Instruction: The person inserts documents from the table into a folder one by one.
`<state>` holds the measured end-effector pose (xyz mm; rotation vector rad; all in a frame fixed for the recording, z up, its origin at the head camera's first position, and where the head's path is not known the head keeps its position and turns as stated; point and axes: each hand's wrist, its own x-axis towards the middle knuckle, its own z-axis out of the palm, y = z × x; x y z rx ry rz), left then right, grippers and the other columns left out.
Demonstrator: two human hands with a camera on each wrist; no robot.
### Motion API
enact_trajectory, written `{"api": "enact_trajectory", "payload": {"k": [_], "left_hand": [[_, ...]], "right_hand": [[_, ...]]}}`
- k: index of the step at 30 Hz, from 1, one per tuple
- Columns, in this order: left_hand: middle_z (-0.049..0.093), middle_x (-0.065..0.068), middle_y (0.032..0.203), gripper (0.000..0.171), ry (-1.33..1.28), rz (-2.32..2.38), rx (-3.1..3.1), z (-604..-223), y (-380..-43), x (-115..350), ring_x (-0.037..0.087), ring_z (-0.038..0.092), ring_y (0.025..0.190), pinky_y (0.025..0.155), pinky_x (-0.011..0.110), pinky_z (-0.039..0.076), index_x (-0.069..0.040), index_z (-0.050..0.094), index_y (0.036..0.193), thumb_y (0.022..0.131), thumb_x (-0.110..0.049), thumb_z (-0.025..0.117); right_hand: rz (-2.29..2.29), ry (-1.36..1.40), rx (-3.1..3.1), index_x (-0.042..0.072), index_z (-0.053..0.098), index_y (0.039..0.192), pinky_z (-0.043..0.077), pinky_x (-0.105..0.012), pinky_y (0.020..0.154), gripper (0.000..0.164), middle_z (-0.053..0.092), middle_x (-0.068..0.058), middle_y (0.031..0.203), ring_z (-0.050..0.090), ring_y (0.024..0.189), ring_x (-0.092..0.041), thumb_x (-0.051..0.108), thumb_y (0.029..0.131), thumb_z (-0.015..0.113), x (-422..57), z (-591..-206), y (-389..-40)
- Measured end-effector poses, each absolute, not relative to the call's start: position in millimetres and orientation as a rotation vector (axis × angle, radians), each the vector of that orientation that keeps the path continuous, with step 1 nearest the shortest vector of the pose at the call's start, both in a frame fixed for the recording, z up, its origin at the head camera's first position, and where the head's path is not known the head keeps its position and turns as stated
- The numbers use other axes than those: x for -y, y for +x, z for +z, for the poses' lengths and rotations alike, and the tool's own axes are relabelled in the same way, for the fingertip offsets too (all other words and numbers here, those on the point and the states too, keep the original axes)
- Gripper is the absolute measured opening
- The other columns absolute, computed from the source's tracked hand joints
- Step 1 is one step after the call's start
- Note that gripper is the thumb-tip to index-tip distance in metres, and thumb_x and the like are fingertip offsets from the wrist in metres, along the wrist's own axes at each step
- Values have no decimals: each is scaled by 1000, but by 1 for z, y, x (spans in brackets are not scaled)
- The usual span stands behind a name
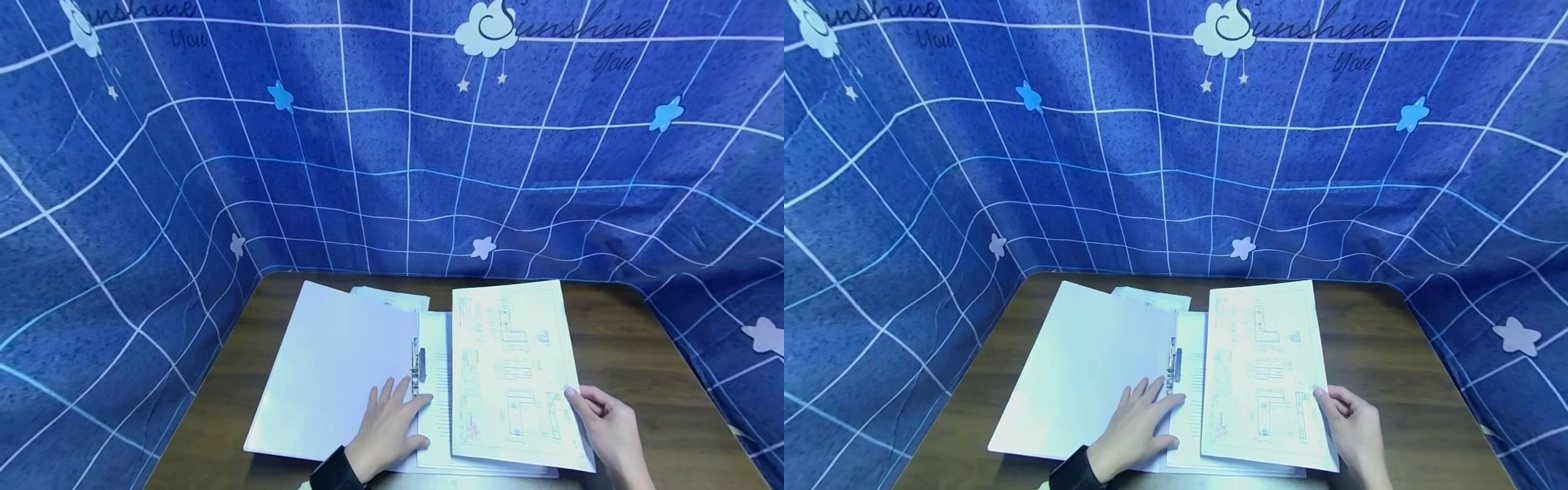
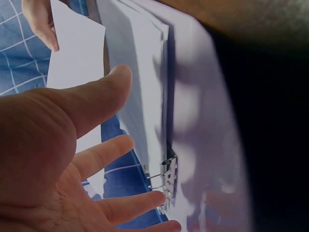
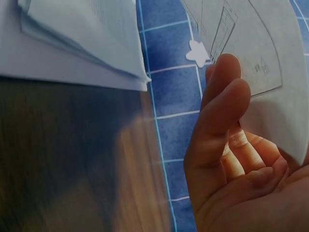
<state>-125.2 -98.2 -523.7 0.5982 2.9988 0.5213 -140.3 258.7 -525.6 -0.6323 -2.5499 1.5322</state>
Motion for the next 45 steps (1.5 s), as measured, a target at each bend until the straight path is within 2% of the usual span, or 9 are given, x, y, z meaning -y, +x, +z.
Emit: {"api": "enact_trajectory", "payload": {"k": [7,21,32,38,45], "left_hand": [[51,23,149,68,595,436,-3005,-530,-122,97,55,42,137,106,76,31,-26,67,135,74,-47,88],[53,22,148,65,612,376,-3031,-537,-121,97,53,42,138,107,75,30,-27,68,132,74,-49,87],[52,21,149,66,591,365,-3021,-538,-120,98,52,41,140,109,74,29,-28,67,134,74,-49,87],[54,20,147,77,601,371,-3037,-539,-119,99,51,42,139,108,74,30,-26,60,141,73,-50,88],[54,20,147,90,583,398,-3032,-539,-119,100,51,42,139,108,74,30,-23,54,149,71,-53,88]], "right_hand": [[1505,-646,2557,-4,72,119,47,-26,55,43,72,-1,82,60,67,-10,34,99,70,-266,-529,-139],[1477,-675,2592,-5,70,120,45,-26,58,45,72,-1,83,58,69,-10,34,99,70,-269,-528,-139],[1457,-538,2645,-6,73,114,45,-25,58,35,72,-3,82,59,68,-12,26,99,70,-255,-534,-147],[1482,-501,2679,-4,73,113,43,-25,59,32,68,-2,80,57,70,-12,25,99,71,-244,-537,-152],[1544,-454,2671,-5,73,111,47,-25,59,30,74,-3,82,63,68,-12,21,98,71,-234,-540,-155]]}}
